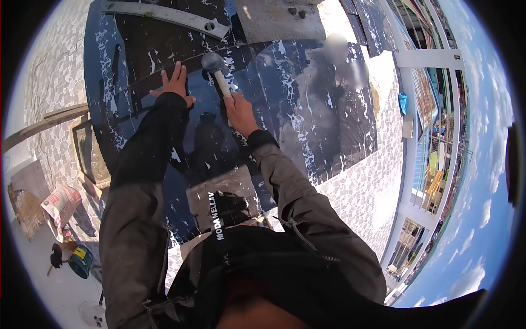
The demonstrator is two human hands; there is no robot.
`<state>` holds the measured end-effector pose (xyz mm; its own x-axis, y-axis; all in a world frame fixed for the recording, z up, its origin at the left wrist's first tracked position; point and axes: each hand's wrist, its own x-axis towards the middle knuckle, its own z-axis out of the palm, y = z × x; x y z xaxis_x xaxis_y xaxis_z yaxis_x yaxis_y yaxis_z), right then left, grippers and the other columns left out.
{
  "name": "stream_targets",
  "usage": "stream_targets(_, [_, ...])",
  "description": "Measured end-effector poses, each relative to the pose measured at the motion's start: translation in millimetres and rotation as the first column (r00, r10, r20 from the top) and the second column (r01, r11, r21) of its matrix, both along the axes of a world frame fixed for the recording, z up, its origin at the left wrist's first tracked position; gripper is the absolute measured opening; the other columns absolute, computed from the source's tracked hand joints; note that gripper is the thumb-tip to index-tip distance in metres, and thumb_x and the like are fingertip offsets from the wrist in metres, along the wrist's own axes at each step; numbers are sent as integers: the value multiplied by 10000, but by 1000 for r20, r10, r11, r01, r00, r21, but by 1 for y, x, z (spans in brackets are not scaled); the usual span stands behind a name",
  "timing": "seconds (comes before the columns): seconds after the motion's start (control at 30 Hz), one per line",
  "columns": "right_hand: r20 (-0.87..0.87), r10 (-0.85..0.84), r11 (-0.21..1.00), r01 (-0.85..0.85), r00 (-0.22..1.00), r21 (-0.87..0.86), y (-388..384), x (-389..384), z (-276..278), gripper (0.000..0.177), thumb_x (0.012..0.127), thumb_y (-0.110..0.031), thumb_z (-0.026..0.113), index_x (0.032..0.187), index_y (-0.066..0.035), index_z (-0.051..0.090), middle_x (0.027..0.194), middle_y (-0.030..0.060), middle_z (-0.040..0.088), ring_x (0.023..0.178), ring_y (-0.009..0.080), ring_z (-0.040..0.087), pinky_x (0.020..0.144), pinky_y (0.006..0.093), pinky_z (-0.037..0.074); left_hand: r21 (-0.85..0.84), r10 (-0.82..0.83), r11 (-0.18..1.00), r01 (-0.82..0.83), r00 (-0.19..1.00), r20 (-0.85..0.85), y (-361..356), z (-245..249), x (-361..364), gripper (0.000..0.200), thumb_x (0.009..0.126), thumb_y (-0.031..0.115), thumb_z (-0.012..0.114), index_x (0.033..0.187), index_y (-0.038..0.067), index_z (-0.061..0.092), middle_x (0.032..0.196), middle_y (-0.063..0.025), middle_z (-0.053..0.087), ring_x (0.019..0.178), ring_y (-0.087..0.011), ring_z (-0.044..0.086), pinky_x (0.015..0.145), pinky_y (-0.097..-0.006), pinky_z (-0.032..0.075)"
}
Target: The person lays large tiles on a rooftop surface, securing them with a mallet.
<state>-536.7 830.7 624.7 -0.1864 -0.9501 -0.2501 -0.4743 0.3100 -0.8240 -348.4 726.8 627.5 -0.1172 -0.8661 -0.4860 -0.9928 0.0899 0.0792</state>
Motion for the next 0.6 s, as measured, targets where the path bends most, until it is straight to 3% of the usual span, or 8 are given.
stream_targets(0.17, [39, -75, 997, 76, 996, -16, 8, -7, 0, 304, 986, -287, 454, 1005, 1, 553, 837, 302, 613, 858, 519, 571, 722, 552, 433, 31, 9, 999, -10, 998, 60, 9, 8, -19, 1294, 584, 517, 864, 1556, 310, 35, 1612, 154, -54, 1484, -361, 22, 975, -815, 272])
stream_targets(0.6, [40, -85, 994, 87, 996, -64, 19, -15, -13, 286, 981, -261, 476, 972, 17, 540, 809, 295, 616, 807, 510, 582, 670, 529, 436, 71, 32, 997, -38, 997, 72, 7, 8, -22, 1311, 575, 538, 866, 1556, 302, 30, 1607, 166, -77, 1482, -372, 14, 979, -801, 289])
